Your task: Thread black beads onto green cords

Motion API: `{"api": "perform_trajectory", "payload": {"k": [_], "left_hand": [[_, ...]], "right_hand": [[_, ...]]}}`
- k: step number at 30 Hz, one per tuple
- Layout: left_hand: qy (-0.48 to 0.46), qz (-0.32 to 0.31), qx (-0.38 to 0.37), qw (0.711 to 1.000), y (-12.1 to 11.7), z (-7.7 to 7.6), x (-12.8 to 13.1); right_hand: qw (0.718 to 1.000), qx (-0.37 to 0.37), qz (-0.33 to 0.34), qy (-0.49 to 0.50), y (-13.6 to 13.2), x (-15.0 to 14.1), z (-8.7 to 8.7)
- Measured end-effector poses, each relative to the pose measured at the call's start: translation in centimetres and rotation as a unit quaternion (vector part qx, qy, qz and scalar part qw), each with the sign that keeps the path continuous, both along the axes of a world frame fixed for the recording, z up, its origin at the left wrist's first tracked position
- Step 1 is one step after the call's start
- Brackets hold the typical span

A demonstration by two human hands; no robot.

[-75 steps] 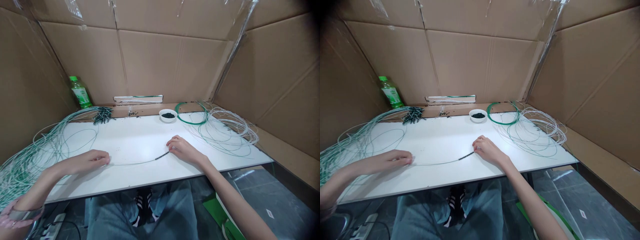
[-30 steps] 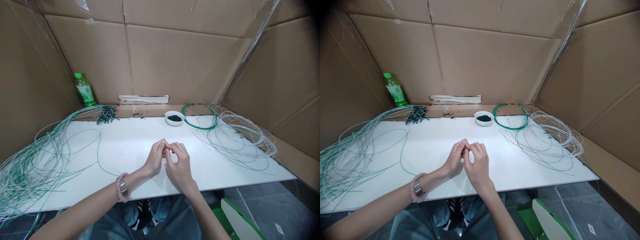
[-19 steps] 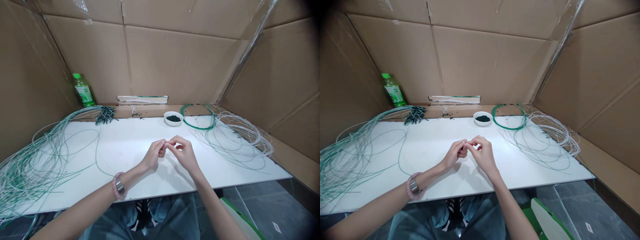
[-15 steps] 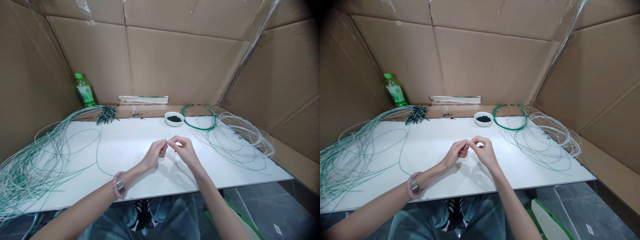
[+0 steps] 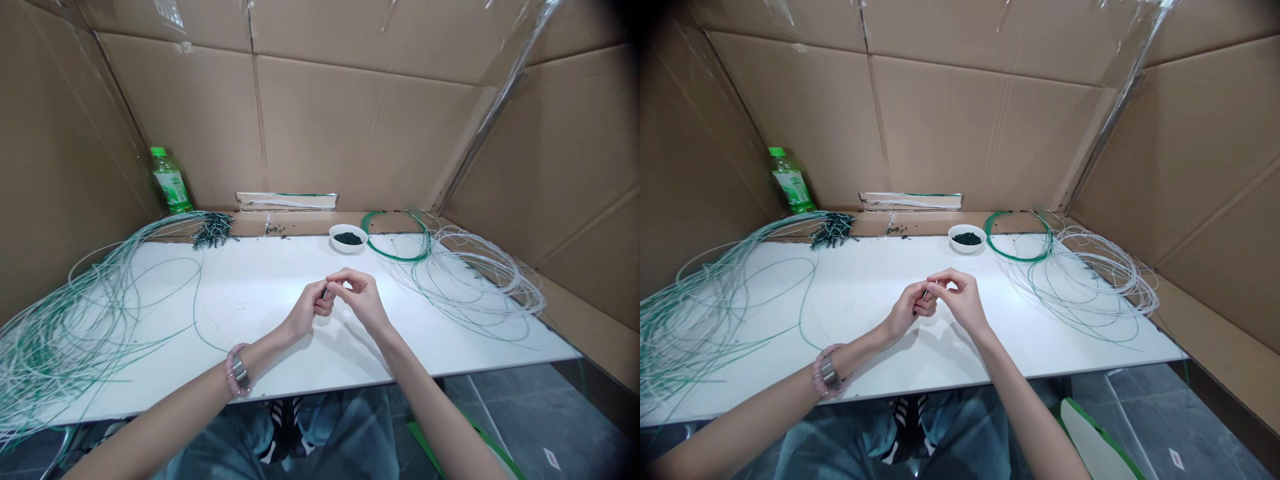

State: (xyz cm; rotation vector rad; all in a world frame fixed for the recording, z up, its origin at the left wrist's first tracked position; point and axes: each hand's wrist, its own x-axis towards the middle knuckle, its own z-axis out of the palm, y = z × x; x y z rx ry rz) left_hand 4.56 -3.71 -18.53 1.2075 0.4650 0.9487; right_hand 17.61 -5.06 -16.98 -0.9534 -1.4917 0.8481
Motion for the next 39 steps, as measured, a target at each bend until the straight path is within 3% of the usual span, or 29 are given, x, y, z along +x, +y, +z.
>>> {"api": "perform_trajectory", "payload": {"k": [7, 16, 25, 29, 35, 39], "left_hand": [[0.016, 0.029, -0.006, 0.999, -0.4, 0.4, 0.2], [0.026, -0.066, -0.072, 0.995, 0.2, 1.3, 0.1], [0.016, 0.024, -0.008, 1.0, -0.3, 0.5, 0.3], [0.018, 0.036, 0.001, 0.999, -0.2, 0.2, 0.3], [0.039, -0.036, -0.009, 0.999, 0.2, 1.1, 0.0], [0.084, -0.11, 0.003, 0.99, 1.0, 1.8, -0.4]], "right_hand": [[0.999, 0.033, -0.017, -0.023, -0.2, -0.3, 0.1], [0.992, 0.08, 0.017, -0.1, 1.0, 1.1, 0.7], [0.995, 0.027, 0.051, -0.084, 0.9, 1.4, 1.6], [0.994, 0.013, 0.055, -0.094, 0.8, 1.4, 1.9], [0.989, 0.059, 0.047, -0.13, 0.4, 1.3, 2.7], [0.973, 0.123, 0.026, -0.194, 0.2, 1.9, 4.3]]}}
